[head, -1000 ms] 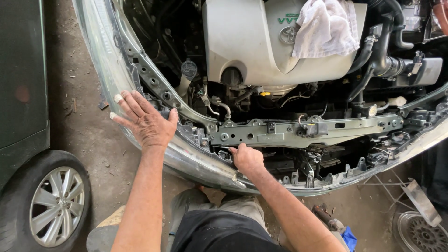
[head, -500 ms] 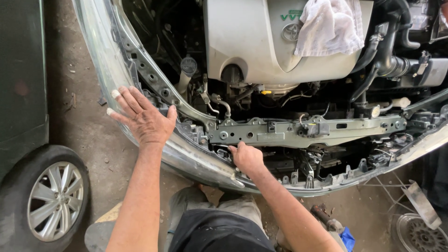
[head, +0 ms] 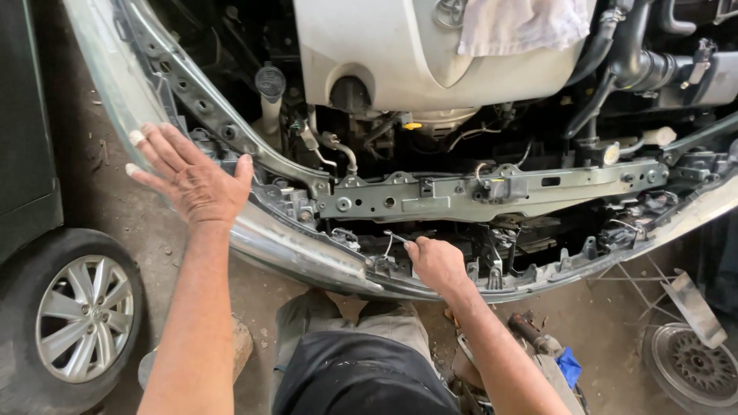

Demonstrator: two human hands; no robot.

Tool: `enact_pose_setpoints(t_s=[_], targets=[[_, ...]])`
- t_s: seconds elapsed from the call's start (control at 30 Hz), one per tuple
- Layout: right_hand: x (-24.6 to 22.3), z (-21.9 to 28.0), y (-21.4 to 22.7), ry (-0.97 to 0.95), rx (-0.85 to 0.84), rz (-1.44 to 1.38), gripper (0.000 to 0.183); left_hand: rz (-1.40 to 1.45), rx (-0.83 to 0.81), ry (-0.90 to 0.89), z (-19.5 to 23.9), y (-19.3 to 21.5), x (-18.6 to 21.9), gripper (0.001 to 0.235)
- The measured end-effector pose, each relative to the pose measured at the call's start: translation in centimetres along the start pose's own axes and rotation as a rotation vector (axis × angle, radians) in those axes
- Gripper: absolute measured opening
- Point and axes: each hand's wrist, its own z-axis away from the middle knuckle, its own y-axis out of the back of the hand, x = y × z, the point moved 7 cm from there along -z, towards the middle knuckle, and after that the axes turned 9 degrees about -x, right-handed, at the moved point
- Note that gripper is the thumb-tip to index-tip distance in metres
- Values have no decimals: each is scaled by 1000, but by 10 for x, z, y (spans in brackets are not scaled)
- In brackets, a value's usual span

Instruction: The person uses a wrench to loosen and remove bolts from the front bumper of a car. They work on the left side, then move to the center and right side, detaching the bumper cover from the vehicle's frame.

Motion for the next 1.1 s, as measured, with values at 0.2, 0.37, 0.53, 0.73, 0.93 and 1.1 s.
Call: enact_pose_setpoints(t_s=[0.2, 0.37, 0.53, 0.73, 0.93, 1.1], targets=[[8, 16, 5, -36, 60, -107, 41, 1, -52, 20, 2, 1, -4, 125], [18, 38, 4, -23, 153, -189, 39, 7, -60, -7, 2, 7, 8, 128], [31, 83, 1, -103, 155, -342, 33, 32, -48, -4, 4, 6, 4, 127], [60, 123, -31, -240, 181, -884, 29, -29, -57, -2, -2, -4, -4, 128], [58, 134, -67, -22, 190, -1841, 31, -19, -130, 36, -12, -3, -3, 137], [56, 147, -70, 207, 58, -1980, 25, -3, -144, 19, -6, 1, -1, 136]])
